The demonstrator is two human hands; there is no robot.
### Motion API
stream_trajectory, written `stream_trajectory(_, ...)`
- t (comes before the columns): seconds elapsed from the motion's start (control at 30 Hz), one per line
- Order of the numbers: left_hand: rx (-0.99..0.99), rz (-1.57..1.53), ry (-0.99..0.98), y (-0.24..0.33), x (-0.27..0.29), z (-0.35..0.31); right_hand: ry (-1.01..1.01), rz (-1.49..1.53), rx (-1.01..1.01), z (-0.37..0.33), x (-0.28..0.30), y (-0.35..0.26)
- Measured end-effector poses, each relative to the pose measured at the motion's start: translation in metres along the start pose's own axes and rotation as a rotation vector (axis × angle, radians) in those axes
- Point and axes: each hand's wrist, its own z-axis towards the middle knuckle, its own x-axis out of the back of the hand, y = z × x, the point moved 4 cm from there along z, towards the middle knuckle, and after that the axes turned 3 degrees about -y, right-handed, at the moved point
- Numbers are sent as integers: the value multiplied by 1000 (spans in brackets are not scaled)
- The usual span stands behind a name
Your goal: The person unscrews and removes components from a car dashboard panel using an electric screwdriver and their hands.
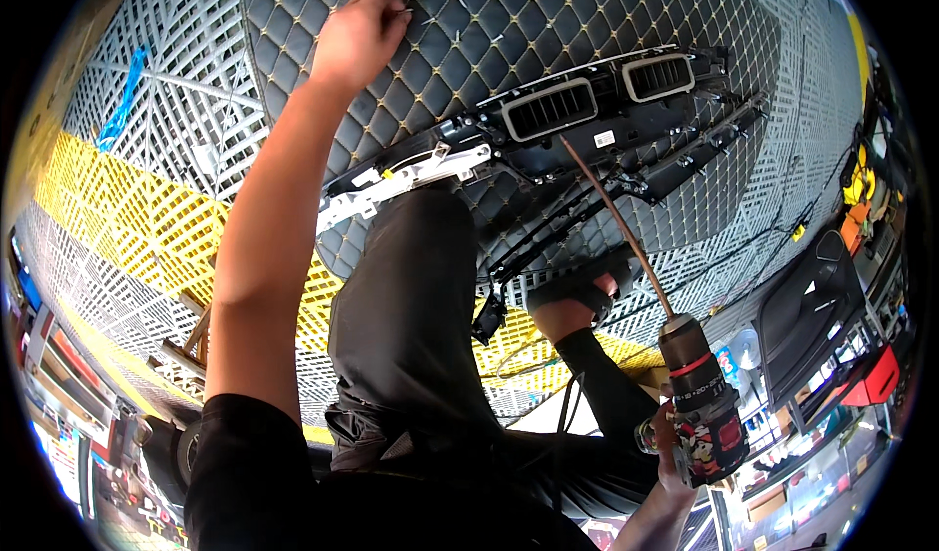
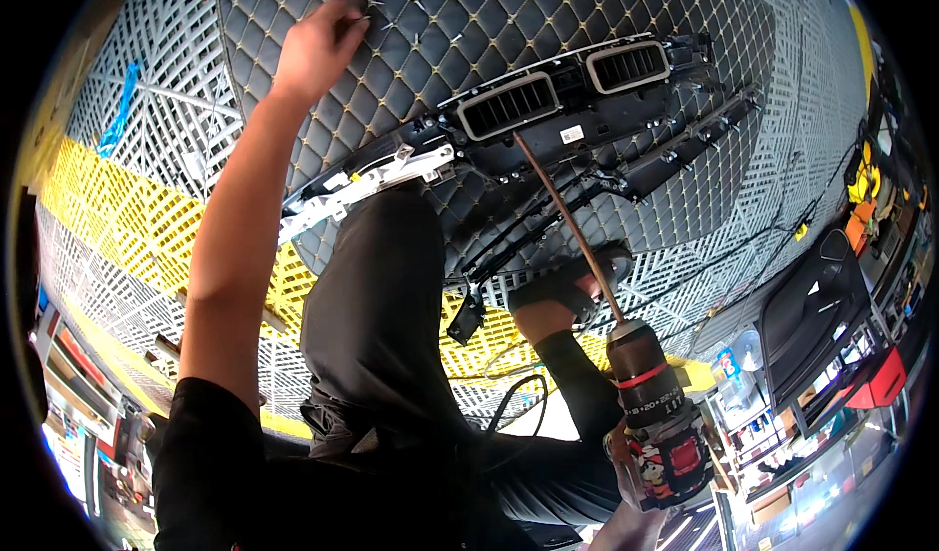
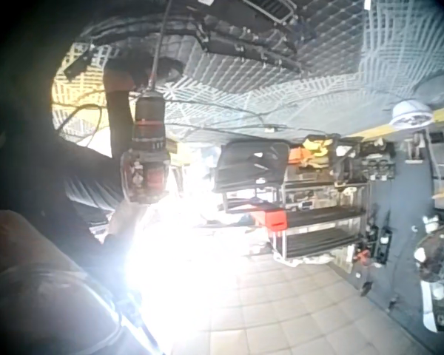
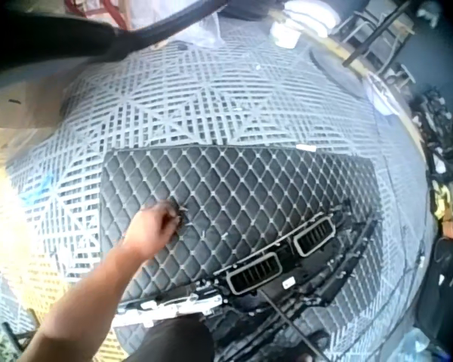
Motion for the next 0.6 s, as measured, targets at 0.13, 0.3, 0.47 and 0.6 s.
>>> stream_trajectory(0.13, 324, -913, 39, 29, -17, -46, 99, 893, -378, -2, -23, 14)
stream_trajectory(0.3, 810, -1699, -98, 111, -51, -131, 19, 924, -444, 0, -38, 1)
stream_trajectory(0.47, 995, -1878, -213, 136, -68, -165, 111, 727, -332, 5, -50, -27)
stream_trajectory(0.6, 1028, -1842, -220, 135, -74, -165, 183, 39, 39, 9, -35, -42)
